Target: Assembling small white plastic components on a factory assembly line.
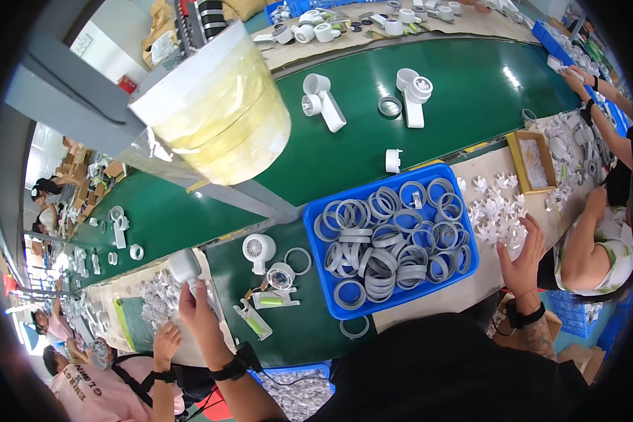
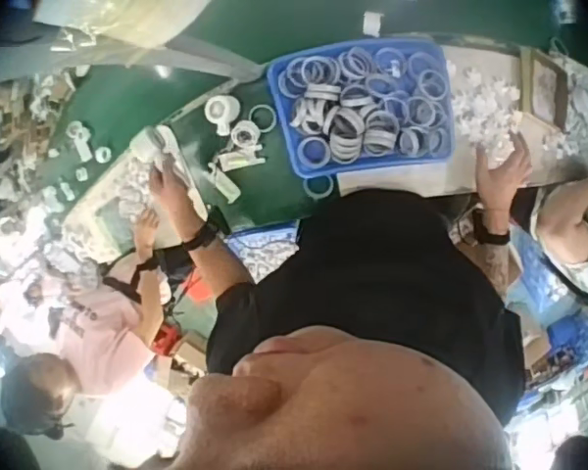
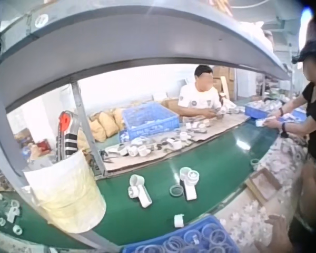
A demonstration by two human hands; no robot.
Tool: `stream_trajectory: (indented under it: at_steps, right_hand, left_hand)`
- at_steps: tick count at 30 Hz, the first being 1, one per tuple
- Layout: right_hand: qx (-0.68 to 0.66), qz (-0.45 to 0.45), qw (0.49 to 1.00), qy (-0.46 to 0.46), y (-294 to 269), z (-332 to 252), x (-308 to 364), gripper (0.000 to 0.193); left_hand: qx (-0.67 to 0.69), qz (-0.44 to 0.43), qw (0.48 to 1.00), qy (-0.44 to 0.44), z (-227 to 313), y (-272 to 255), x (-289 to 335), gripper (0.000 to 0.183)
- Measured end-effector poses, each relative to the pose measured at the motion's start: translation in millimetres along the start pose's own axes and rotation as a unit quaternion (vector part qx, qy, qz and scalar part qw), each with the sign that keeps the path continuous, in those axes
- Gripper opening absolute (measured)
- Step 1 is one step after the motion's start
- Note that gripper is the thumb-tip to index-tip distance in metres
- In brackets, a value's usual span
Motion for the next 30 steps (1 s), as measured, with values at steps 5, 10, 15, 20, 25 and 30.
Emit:
stream_trajectory:
  at_steps: [5, 10, 15, 20, 25, 30]
  right_hand:
    - [-0.008, 0.009, 0.999, -0.034, -6.2, -10.6, -6.5, 0.072]
    - [-0.008, 0.014, 0.998, -0.068, -15.4, -25.1, -11.6, 0.069]
    - [-0.041, 0.013, 0.997, -0.065, -7.9, -11.9, -7.2, 0.062]
    - [-0.052, 0.012, 0.998, -0.042, -4.8, 4.0, 0.3, 0.06]
    - [-0.063, 0.026, 0.997, -0.045, 0.9, 16.6, 0.9, 0.058]
    - [-0.057, 0.006, 0.997, -0.044, 13.6, 19.3, 3.5, 0.057]
  left_hand:
    - [0.561, -0.197, 0.8, 0.077, 62.2, 20.1, 30.8, 0.064]
    - [0.601, -0.247, 0.748, 0.136, 102.8, 24.5, 49.4, 0.058]
    - [0.441, -0.171, 0.876, 0.096, 60.5, 30.9, 16.1, 0.042]
    - [0.238, -0.1, 0.966, -0.007, -8.4, 47.8, -40.8, 0.035]
    - [0.142, -0.034, 0.987, 0.061, -56.6, 50.1, -59.1, 0.047]
    - [0.109, 0.043, 0.982, 0.145, -29.4, 56.1, -40.1, 0.054]
Point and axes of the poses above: each hand's wrist, its own x-axis away from the middle knuckle, its own y-axis out of the palm, z = x × y, the point moved 4 cm from there along -x, towards the middle knuckle, and after that the axes turned 15 degrees about -z, right-handed, at the moved point
